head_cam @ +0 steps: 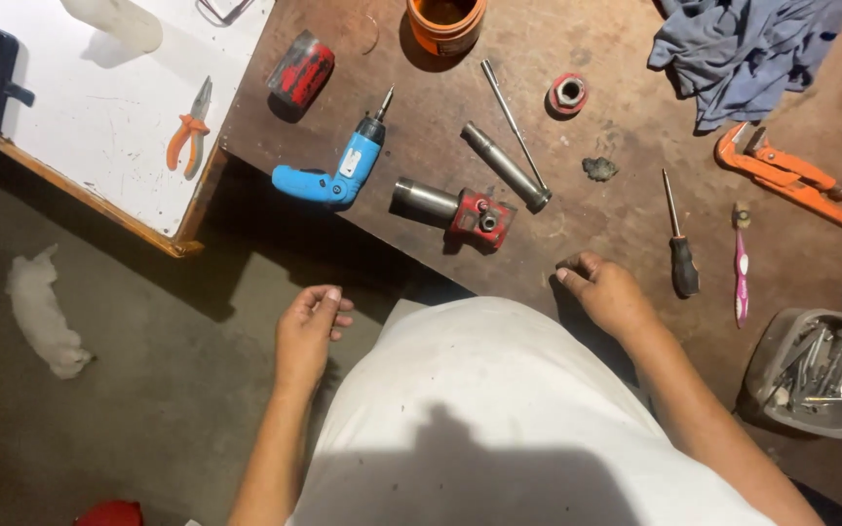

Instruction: The person walks to a workbench and uses a screwdriver to remove a screw from a red and silver cylindrical appliance part. They then insert a metal rod into the part and continue to manipulate it with the screwdriver.

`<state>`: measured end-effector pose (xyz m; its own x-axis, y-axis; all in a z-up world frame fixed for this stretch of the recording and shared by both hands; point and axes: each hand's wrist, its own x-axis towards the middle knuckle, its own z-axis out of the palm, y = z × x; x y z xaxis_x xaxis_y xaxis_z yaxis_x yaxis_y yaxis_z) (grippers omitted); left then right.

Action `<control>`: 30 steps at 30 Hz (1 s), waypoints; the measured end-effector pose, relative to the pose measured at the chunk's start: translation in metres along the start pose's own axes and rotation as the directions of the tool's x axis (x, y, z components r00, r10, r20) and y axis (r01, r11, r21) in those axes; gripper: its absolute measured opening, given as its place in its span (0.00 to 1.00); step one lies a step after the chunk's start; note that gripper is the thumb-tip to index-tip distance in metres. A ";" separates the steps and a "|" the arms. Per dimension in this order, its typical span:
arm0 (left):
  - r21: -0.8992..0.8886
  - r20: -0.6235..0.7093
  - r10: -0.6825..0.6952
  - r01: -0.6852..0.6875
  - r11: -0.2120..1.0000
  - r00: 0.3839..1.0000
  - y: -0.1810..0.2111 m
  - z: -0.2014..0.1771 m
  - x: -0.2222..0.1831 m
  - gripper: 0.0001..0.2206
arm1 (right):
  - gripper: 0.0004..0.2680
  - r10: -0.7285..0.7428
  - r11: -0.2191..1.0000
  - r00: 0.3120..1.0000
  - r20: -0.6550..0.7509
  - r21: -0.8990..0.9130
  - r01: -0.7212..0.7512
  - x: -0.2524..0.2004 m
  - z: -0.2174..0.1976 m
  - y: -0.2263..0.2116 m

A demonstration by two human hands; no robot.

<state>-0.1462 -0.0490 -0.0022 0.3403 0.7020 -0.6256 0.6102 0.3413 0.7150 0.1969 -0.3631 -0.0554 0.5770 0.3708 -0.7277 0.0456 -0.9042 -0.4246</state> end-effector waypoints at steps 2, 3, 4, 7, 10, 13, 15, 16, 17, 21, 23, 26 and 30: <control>0.010 -0.003 -0.028 0.028 1.000 1.000 -0.020 -0.003 -0.010 0.13 | 0.13 -0.003 1.000 1.000 -0.002 0.019 0.003 -0.001 0.000 0.004; 0.017 -0.002 -0.065 0.065 0.998 0.998 -0.029 -0.006 -0.013 0.13 | 0.13 0.002 0.999 1.000 -0.001 0.032 -0.002 -0.001 -0.001 0.003; 0.016 -0.009 -0.051 0.051 0.999 0.999 -0.029 -0.006 -0.019 0.13 | 0.13 -0.011 0.999 1.000 -0.007 0.037 0.011 0.002 -0.001 0.005; 0.035 -0.033 -0.092 0.093 0.995 0.995 -0.026 -0.005 -0.039 0.13 | 0.12 -0.025 0.999 1.000 -0.017 0.031 0.025 0.005 0.002 0.011; 0.066 -0.101 -0.183 0.190 0.980 0.978 -0.019 -0.002 -0.052 0.12 | 0.11 -0.032 0.999 0.999 0.018 0.038 0.031 0.009 0.003 0.016; 0.028 -0.096 -0.145 0.148 0.989 0.985 -0.034 -0.007 -0.045 0.10 | 0.11 -0.040 0.998 0.999 -0.016 0.048 0.041 0.014 0.010 0.025; 0.056 -0.082 -0.185 0.189 0.980 0.979 -0.021 -0.009 -0.046 0.12 | 0.14 -0.039 0.999 0.998 -0.040 -0.011 0.038 0.024 0.019 0.033; 0.046 -0.084 -0.168 0.173 0.984 0.982 -0.021 -0.011 -0.043 0.12 | 0.14 -0.053 0.999 0.997 -0.054 -0.013 0.052 0.024 0.019 0.032; 0.066 -0.070 -0.161 0.166 0.984 0.984 -0.021 -0.014 -0.041 0.12 | 0.13 -0.037 0.999 0.997 -0.068 -0.006 0.036 0.024 0.021 0.032; 0.088 -0.055 -0.173 0.177 0.980 0.983 -0.014 -0.034 -0.043 0.13 | 0.15 0.005 1.000 0.991 -0.136 0.019 -0.003 0.014 0.027 0.022; 0.065 -0.054 -0.165 0.168 0.984 0.985 -0.036 -0.059 -0.035 0.14 | 0.14 0.034 0.999 0.985 -0.167 -0.014 -0.037 0.008 0.033 0.010; 0.033 -0.056 -0.165 0.167 0.985 0.985 -0.084 -0.100 -0.028 0.15 | 0.14 0.093 0.994 0.959 -0.269 -0.037 -0.107 0.003 0.051 0.010; -0.034 -0.105 -0.249 0.246 0.969 0.963 -0.204 -0.167 0.026 0.20 | 0.17 0.126 0.991 0.928 -0.352 0.008 -0.131 -0.009 0.066 -0.007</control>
<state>-0.3816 0.0043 -0.1120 0.1012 0.6565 -0.7475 0.6507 0.5247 0.5489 0.1380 -0.3463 -0.0815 0.8278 0.1558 -0.5390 -0.0373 -0.9433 -0.3300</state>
